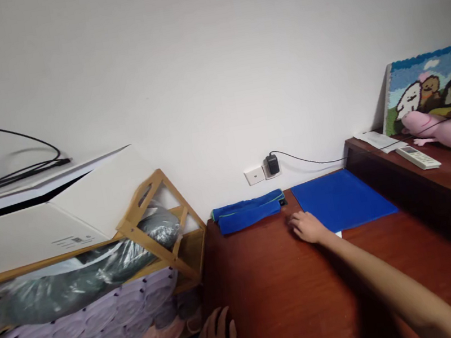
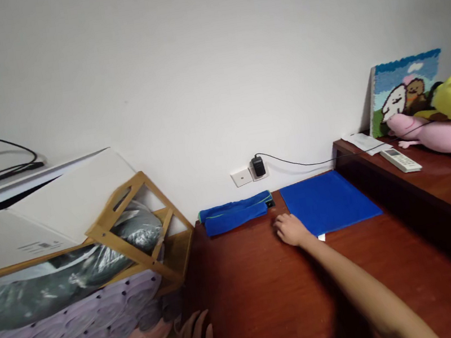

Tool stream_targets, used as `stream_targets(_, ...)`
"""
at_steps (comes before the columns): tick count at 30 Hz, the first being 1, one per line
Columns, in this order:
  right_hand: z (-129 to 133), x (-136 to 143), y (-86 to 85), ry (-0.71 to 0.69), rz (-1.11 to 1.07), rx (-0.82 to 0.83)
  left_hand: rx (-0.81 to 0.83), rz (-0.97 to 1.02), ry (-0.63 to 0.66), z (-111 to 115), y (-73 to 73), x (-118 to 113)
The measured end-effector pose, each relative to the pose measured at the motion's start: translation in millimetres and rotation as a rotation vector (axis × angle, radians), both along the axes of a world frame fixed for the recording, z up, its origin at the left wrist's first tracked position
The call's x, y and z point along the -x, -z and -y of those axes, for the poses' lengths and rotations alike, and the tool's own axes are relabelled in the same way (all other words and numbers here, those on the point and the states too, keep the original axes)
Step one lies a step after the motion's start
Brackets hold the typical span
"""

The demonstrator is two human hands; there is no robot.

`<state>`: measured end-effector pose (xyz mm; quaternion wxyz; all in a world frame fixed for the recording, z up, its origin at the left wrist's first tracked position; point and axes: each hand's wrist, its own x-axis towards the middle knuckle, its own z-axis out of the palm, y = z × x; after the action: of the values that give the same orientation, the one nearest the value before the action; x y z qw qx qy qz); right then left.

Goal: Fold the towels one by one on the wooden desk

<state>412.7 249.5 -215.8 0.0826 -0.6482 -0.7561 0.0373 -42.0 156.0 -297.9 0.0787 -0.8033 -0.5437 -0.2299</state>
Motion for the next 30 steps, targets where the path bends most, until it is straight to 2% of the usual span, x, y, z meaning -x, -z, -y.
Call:
stream_targets(3,-27,48,6.6,-0.005,-0.009,0.005,-0.006,-0.006,-0.012,-1,4.3,2)
stream_targets(7,-53,74,17.7,0.081,-0.018,0.009,-0.039,-0.031,-0.006,0,9.0,3)
stream_targets(10,-54,82,19.1,0.119,-0.022,0.003,-0.029,-0.027,-0.009,1,7.4,3)
stream_targets(12,-41,89,17.4,0.115,-0.020,-0.002,-0.023,-0.013,-0.014,3,4.5,2)
stream_targets(14,-14,99,17.2,0.085,-0.021,-0.011,-0.029,0.003,-0.013,3,1.7,0)
stream_targets(17,54,118,28.5,-0.001,-0.054,-0.071,-0.044,0.037,-0.002,2,-0.3,-2)
stream_targets(21,170,139,66.6,-0.048,-0.122,-0.194,-0.065,0.065,0.001,1,-3.7,-5)
stream_targets(23,222,143,84.6,-0.094,-0.128,-0.214,-0.073,0.070,0.004,1,-10.1,-7)
stream_targets(25,265,142,93.8,-0.146,-0.124,-0.195,-0.081,0.071,0.028,4,-20.9,-11)
stream_targets(27,298,140,92.1,-0.143,-0.132,-0.160,-0.079,0.061,0.083,11,-34.0,-18)
stream_targets(30,333,133,74.5,-0.024,-0.165,-0.121,-0.035,0.049,0.200,33,-48.9,-35)
